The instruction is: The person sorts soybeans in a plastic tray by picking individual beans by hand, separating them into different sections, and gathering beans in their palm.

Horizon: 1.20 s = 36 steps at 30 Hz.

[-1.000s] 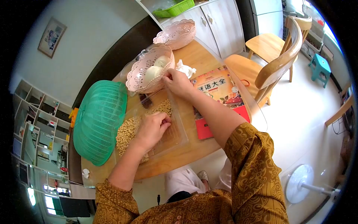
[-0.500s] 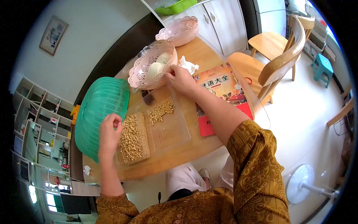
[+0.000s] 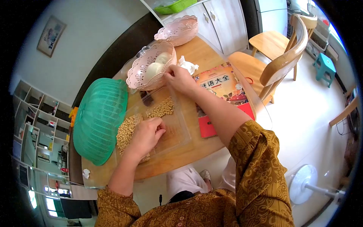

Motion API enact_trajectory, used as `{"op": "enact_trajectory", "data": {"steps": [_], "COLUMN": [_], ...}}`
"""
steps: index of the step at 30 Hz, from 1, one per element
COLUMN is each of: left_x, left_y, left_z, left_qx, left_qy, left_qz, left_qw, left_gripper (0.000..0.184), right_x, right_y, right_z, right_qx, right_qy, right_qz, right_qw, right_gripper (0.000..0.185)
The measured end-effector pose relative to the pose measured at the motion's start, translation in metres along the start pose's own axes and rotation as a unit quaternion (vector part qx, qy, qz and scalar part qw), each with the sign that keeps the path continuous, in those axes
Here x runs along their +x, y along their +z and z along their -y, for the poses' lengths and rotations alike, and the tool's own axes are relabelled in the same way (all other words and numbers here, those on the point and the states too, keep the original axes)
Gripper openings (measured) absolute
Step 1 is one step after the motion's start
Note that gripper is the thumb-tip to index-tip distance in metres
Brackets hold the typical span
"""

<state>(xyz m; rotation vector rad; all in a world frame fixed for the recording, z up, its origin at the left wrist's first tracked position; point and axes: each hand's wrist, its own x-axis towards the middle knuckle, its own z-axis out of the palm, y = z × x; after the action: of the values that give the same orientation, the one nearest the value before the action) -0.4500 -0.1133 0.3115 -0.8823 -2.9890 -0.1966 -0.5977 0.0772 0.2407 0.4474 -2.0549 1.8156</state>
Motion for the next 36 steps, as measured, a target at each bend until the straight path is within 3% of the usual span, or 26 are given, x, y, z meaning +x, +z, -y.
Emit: {"op": "enact_trajectory", "data": {"steps": [11, 16, 23, 25, 31, 36], "left_x": [0.014, 0.02, 0.018, 0.016, 0.013, 0.01], "left_y": [0.0, 0.003, 0.002, 0.003, 0.0, -0.001], "left_z": [0.012, 0.013, 0.011, 0.015, 0.004, 0.005], "left_qx": [-0.063, 0.017, 0.029, -0.045, 0.045, 0.033], "left_qy": [-0.062, -0.01, -0.012, -0.009, 0.004, 0.004], "left_qz": [-0.04, -0.016, 0.01, 0.028, 0.031, 0.033], "left_qw": [0.995, 1.0, 0.999, 0.999, 0.999, 0.999], "left_gripper": [0.007, 0.007, 0.007, 0.007, 0.01, 0.01], "right_x": [0.001, 0.001, 0.003, 0.003, 0.001, 0.002], "right_y": [0.001, 0.001, 0.002, 0.004, 0.003, 0.001], "right_z": [-0.001, -0.001, -0.005, -0.006, -0.005, -0.002], "right_qx": [-0.034, -0.019, -0.036, -0.027, -0.023, -0.008], "right_qy": [-0.015, -0.006, -0.022, -0.026, -0.033, -0.014], "right_qz": [-0.012, -0.011, -0.02, -0.021, -0.025, -0.009], "right_qw": [0.999, 1.0, 0.999, 0.999, 0.999, 1.0], "right_gripper": [0.024, 0.023, 0.023, 0.024, 0.023, 0.022]}}
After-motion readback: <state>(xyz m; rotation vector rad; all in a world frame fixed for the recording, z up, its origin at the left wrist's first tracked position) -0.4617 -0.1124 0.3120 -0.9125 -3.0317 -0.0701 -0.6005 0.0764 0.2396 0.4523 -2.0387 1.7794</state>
